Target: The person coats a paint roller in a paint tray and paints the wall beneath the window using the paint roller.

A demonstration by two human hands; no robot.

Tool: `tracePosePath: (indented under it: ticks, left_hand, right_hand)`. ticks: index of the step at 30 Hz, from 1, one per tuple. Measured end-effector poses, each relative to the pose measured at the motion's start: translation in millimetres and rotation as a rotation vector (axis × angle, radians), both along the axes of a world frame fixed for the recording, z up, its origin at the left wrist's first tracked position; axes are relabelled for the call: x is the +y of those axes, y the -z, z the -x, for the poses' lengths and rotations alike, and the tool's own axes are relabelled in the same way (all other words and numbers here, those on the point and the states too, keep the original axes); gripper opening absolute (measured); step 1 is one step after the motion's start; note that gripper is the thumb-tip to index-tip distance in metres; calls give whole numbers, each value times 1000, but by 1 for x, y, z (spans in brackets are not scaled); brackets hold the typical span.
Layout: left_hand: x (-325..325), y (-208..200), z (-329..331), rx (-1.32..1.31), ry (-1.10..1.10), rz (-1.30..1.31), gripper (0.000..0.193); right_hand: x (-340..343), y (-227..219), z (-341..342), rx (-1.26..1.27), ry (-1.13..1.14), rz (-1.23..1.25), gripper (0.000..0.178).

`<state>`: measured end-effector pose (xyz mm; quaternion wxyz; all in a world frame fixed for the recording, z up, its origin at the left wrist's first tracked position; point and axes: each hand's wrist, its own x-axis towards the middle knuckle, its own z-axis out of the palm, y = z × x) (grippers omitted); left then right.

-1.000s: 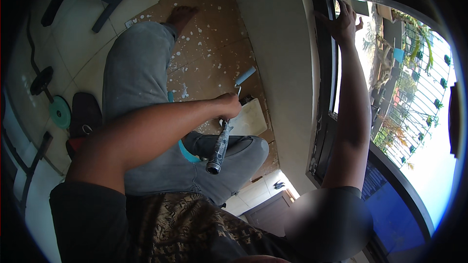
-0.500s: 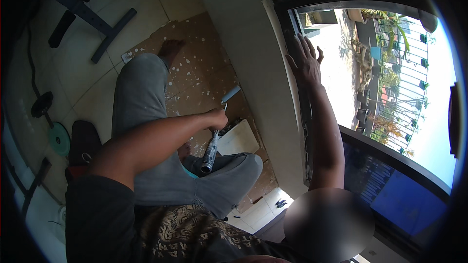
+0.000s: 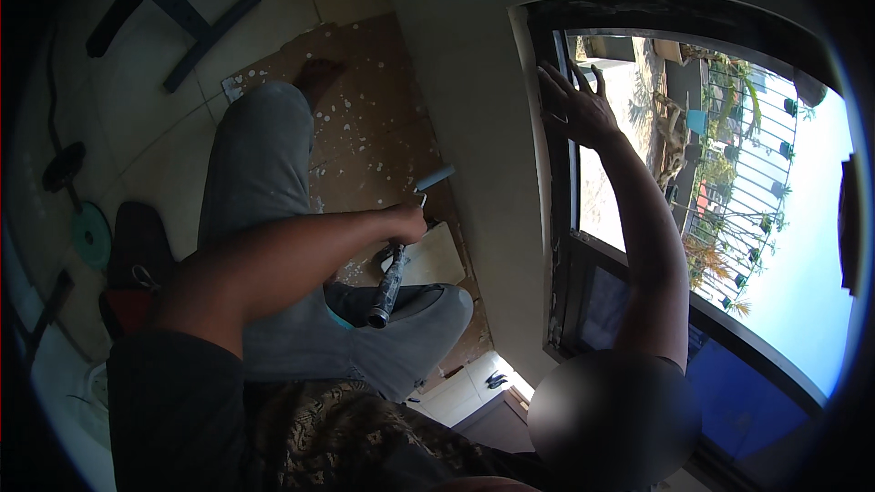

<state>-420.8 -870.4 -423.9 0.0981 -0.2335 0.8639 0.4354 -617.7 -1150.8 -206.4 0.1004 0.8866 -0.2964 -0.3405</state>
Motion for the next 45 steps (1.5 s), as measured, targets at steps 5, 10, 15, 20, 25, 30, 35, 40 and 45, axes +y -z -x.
tracePosePath:
  ticks: [5,10,15,20,25,30,35,40,45]
  left_hand:
    - [4,9,-3,30,154,152,19]
    - [-6,16,6,-52,302,335,22]
    - [-8,39,0,-10,-59,52,19]
    - [-9,68,-13,-3,-746,-857,24]
    - [-13,46,-17,37,-762,-846,22]
    - [-2,7,-7,-36,-764,-965,14]
    - [-5,1,-13,-42,-730,-952,13]
    - [-12,3,-20,21,-691,-1043,19]
    - [-9,-21,-9,-6,-689,-1023,22]
  right_hand:
    - [9,2,-20,14,109,-103,77]
    - [50,-45,-1,-335,261,6,72]
    - [166,-77,-3,-768,630,-156,72]
    - [320,-21,8,-1527,1105,-289,66]
    - [477,84,-38,-2488,1571,-68,74]
    - [517,111,-56,-2480,1570,-239,77]
    - [473,129,-20,-2765,1493,-390,79]
    - [474,147,-11,-3031,1695,-661,96]
    - [480,133,-4,-3177,1486,-728,97]
